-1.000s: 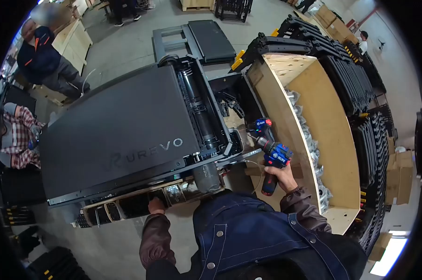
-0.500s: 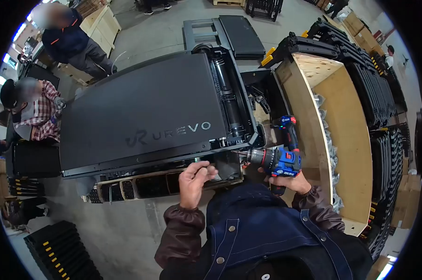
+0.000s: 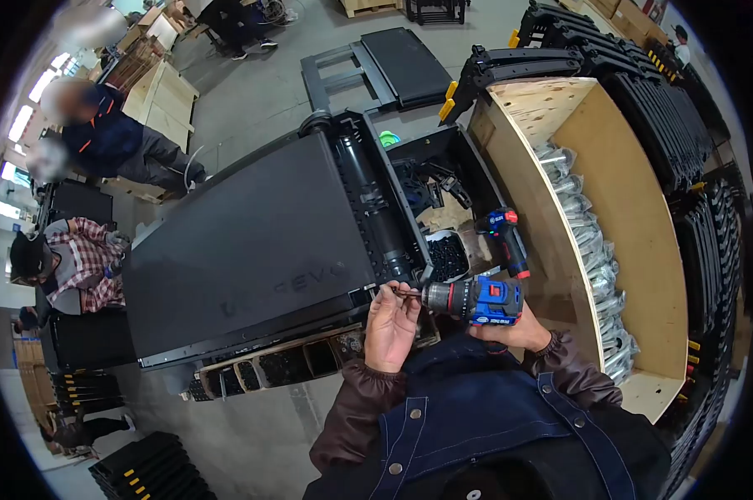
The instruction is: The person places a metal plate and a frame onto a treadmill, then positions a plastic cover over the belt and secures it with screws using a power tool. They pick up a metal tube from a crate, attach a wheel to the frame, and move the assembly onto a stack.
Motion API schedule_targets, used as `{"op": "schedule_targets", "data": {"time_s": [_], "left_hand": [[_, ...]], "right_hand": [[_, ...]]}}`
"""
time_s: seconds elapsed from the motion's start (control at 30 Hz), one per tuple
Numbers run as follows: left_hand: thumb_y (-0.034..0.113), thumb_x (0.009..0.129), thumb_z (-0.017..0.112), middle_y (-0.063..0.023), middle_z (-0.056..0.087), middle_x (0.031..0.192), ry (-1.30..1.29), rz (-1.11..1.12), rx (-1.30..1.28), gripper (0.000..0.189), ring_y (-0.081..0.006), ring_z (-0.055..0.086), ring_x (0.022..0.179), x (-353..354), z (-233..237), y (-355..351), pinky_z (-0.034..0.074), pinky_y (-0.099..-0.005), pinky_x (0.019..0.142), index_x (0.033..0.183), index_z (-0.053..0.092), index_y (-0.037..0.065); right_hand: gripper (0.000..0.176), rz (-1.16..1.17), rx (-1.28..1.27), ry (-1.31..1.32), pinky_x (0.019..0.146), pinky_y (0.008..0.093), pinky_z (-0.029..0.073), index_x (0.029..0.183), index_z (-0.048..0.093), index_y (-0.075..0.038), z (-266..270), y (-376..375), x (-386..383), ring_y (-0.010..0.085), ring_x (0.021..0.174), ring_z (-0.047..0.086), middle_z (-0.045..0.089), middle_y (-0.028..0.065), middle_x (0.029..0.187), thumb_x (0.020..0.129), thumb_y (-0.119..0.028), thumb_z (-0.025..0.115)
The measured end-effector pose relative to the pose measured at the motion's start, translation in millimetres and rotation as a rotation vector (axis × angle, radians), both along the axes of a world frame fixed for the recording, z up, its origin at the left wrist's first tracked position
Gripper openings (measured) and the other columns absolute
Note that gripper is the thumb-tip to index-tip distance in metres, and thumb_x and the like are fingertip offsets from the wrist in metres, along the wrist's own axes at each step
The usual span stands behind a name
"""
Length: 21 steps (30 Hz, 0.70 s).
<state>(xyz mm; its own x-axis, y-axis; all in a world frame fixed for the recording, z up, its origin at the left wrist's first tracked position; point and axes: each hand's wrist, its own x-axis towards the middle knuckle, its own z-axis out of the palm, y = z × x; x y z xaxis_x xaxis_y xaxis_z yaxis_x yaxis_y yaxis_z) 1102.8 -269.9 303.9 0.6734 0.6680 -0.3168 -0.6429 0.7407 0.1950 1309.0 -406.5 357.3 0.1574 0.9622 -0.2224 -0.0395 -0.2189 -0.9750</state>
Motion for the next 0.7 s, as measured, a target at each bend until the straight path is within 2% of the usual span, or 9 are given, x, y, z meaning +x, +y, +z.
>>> {"op": "schedule_targets", "data": {"time_s": [0.07, 0.1, 0.2, 0.23, 0.33, 0.47, 0.57, 0.63, 0.7], "left_hand": [[0.025, 0.105, 0.059, -0.0043, 0.068, 0.103, 0.216, 0.026, 0.075, 0.019, -0.0172, 0.067, 0.102, 23, 14, 3, 0.056, -0.0328, 0.092, 0.107, 0.064, 0.007], [0.025, 0.106, 0.057, -0.0041, 0.067, 0.100, 0.299, 0.038, 0.073, 0.020, -0.0175, 0.066, 0.101, 36, 18, 4, 0.055, -0.0329, 0.092, 0.104, 0.063, 0.007], [0.027, 0.106, 0.058, -0.0044, 0.068, 0.101, 0.189, 0.002, -0.040, 0.021, -0.0188, 0.067, 0.102, 65, 7, 14, 0.056, -0.0328, 0.092, 0.104, 0.064, 0.007], [0.028, 0.105, 0.058, -0.0047, 0.069, 0.102, 0.187, -0.004, -0.059, 0.023, -0.0203, 0.067, 0.103, 75, 1, 18, 0.056, -0.0330, 0.093, 0.103, 0.065, 0.007], [0.028, 0.105, 0.059, -0.0052, 0.070, 0.101, 0.126, -0.034, -0.177, 0.023, -0.0211, 0.067, 0.104, 103, -8, 28, 0.057, -0.0325, 0.092, 0.102, 0.066, 0.006], [0.027, 0.104, 0.060, -0.0063, 0.070, 0.101, 0.206, -0.019, -0.199, 0.023, -0.0209, 0.068, 0.101, 137, -2, 39, 0.058, -0.0311, 0.087, 0.102, 0.065, 0.005], [0.025, 0.104, 0.061, -0.0081, 0.069, 0.103, 0.374, 0.001, -0.028, 0.022, -0.0204, 0.070, 0.096, 160, 1, 48, 0.060, -0.0303, 0.083, 0.104, 0.064, 0.003], [0.024, 0.103, 0.062, -0.0092, 0.068, 0.103, 0.561, -0.028, 0.149, 0.022, -0.0200, 0.070, 0.093, 175, 0, 59, 0.060, -0.0304, 0.083, 0.106, 0.062, 0.002], [0.024, 0.103, 0.063, -0.0093, 0.068, 0.103, 0.556, -0.048, 0.159, 0.022, -0.0199, 0.071, 0.092, 188, -6, 72, 0.060, -0.0302, 0.082, 0.107, 0.061, 0.002]], "right_hand": [[0.034, 0.114, 0.206, -0.259, 0.077, 0.0299, 0.054, 0.106, 0.066, 0.000, -5, 3, 23, 0.0097, 0.080, 0.065, 0.072, 0.0040, 0.089, 0.075, -0.003, 0.078], [0.033, 0.032, 0.150, -0.168, 0.073, 0.0315, 0.054, 0.104, 0.066, -0.001, -6, 4, 29, 0.0130, 0.074, 0.065, 0.071, 0.0062, 0.084, 0.074, -0.006, 0.079], [0.036, 0.030, 0.142, -0.285, 0.073, 0.0325, 0.054, 0.104, 0.066, -0.001, -12, 7, 62, 0.0174, 0.073, 0.066, 0.070, 0.0089, 0.083, 0.072, -0.008, 0.080], [0.038, 0.051, 0.109, -0.253, 0.073, 0.0328, 0.054, 0.104, 0.065, 0.000, -21, 6, 74, 0.0220, 0.074, 0.068, 0.070, 0.0113, 0.086, 0.071, -0.009, 0.081], [0.041, 0.079, 0.186, -0.277, 0.073, 0.0337, 0.054, 0.108, 0.066, 0.000, -30, 18, 107, 0.0248, 0.077, 0.069, 0.071, 0.0121, 0.091, 0.071, -0.009, 0.081], [0.046, 0.023, 0.244, -0.218, 0.073, 0.0353, 0.055, 0.113, 0.066, 0.000, -27, 35, 140, 0.0296, 0.078, 0.070, 0.070, 0.0131, 0.090, 0.071, -0.011, 0.082], [0.053, 0.038, 0.246, -0.185, 0.078, 0.0360, 0.056, 0.122, 0.065, -0.001, -29, 45, 162, 0.0302, 0.086, 0.071, 0.070, 0.0137, 0.095, 0.073, -0.012, 0.083], [0.058, 0.094, 0.266, -0.467, 0.083, 0.0355, 0.056, 0.126, 0.062, 0.000, -22, 53, 175, 0.0294, 0.094, 0.071, 0.070, 0.0142, 0.103, 0.073, -0.011, 0.083], [0.059, 0.094, 0.252, -0.442, 0.086, 0.0340, 0.055, 0.129, 0.060, 0.000, -31, 55, 178, 0.0256, 0.097, 0.071, 0.069, 0.0111, 0.111, 0.075, -0.007, 0.082]]}}
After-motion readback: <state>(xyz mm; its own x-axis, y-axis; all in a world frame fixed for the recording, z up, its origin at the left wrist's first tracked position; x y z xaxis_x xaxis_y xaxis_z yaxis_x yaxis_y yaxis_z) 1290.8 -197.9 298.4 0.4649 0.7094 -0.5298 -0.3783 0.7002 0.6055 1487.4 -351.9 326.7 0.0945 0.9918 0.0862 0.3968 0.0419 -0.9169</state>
